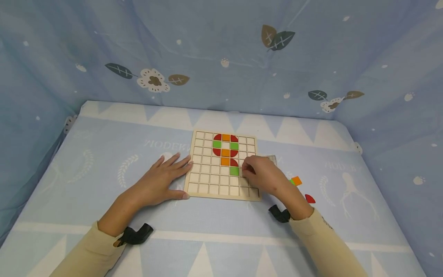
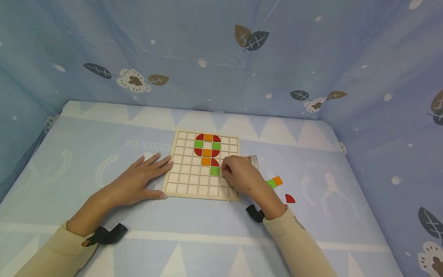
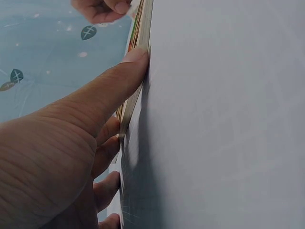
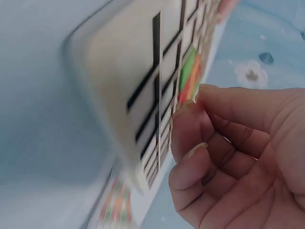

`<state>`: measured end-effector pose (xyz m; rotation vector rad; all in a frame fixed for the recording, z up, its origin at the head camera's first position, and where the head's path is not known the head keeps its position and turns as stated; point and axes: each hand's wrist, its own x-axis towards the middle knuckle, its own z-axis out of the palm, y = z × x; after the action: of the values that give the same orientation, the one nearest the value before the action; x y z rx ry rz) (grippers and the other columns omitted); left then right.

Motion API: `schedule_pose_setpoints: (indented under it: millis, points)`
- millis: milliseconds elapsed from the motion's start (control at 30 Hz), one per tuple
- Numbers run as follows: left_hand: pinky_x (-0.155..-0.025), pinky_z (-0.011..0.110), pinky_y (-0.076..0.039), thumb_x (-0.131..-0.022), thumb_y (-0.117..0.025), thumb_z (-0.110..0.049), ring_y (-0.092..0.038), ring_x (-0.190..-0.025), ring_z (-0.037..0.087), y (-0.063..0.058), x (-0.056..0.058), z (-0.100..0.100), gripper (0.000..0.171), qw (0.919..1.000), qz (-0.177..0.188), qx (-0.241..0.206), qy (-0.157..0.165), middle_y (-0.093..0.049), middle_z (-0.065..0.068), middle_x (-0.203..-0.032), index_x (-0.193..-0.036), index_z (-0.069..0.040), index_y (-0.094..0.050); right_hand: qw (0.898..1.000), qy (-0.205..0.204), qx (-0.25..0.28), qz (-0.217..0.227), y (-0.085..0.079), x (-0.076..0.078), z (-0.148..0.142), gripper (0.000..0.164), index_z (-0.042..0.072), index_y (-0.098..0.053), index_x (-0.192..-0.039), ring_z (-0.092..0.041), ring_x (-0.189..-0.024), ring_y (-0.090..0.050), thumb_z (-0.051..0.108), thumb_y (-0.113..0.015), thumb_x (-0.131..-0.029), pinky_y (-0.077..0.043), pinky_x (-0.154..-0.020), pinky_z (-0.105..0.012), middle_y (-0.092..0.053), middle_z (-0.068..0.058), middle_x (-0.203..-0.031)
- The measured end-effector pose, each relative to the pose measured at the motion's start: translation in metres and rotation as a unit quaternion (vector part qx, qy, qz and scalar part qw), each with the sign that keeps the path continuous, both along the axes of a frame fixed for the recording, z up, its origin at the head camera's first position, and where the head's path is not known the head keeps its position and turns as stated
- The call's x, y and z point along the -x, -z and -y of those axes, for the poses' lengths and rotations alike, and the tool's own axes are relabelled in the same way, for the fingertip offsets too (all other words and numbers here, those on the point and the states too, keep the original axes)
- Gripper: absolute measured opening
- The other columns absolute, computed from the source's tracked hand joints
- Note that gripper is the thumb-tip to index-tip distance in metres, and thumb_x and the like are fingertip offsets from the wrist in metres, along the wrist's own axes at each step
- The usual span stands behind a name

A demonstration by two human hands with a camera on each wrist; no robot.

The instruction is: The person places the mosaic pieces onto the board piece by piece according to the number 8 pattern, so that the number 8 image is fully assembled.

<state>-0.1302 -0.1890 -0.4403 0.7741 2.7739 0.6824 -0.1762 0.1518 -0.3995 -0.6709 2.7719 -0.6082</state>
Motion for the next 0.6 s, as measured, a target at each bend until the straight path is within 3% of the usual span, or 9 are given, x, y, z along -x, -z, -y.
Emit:
schedule_pose_setpoints:
  millis: [100, 333, 467, 600]
  points:
    - [-0.123, 0.067, -0.008, -0.086, -0.084, -0.050, -0.016, -0.158, 0.038, 0.000, -0.001, 0.000, 0.094, 1.0000, -0.001, -0.002, 0.000, -0.029, 0.005, -0.170, -0.161, -0.011, -0.041, 1.000, 0.013, 0.022, -0.006, -0.005, -0.007, -0.022, 0.001, 0.008, -0.072, -0.098, -0.015, -0.078, -0.058, 0.009, -0.072, -0.099, -0.052, -0.071, -0.034, -0.066, 0.004, -0.086]
    - [-0.123, 0.068, -0.009, -0.086, -0.084, -0.047, -0.018, -0.158, 0.039, -0.002, -0.002, 0.001, 0.093, 1.0000, -0.003, -0.004, 0.002, -0.030, 0.006, -0.170, -0.161, -0.010, -0.042, 0.998, 0.061, 0.020, 0.000, -0.016, -0.021, -0.075, 0.014, 0.003, -0.075, -0.112, -0.017, -0.082, -0.061, 0.008, -0.066, -0.103, -0.053, -0.069, -0.037, -0.073, -0.005, -0.100]
    - [-0.123, 0.067, -0.010, -0.086, -0.085, -0.046, -0.019, -0.158, 0.039, -0.002, -0.002, 0.001, 0.091, 1.0000, -0.005, -0.004, 0.003, -0.031, 0.007, -0.170, -0.160, -0.009, -0.044, 0.996, 0.091, 0.015, 0.019, -0.021, -0.028, -0.092, 0.017, 0.001, -0.074, -0.116, -0.018, -0.082, -0.062, 0.009, -0.064, -0.104, -0.054, -0.069, -0.037, -0.073, -0.007, -0.103]
    - [-0.123, 0.067, -0.009, -0.087, -0.084, -0.046, -0.018, -0.158, 0.039, -0.001, -0.001, 0.000, 0.091, 1.0000, -0.006, -0.003, 0.004, -0.031, 0.007, -0.170, -0.160, -0.010, -0.044, 0.995, 0.094, 0.006, 0.023, -0.020, -0.035, -0.103, 0.016, 0.002, -0.074, -0.115, -0.017, -0.082, -0.061, 0.007, -0.065, -0.103, -0.054, -0.068, -0.035, -0.073, -0.003, -0.098]
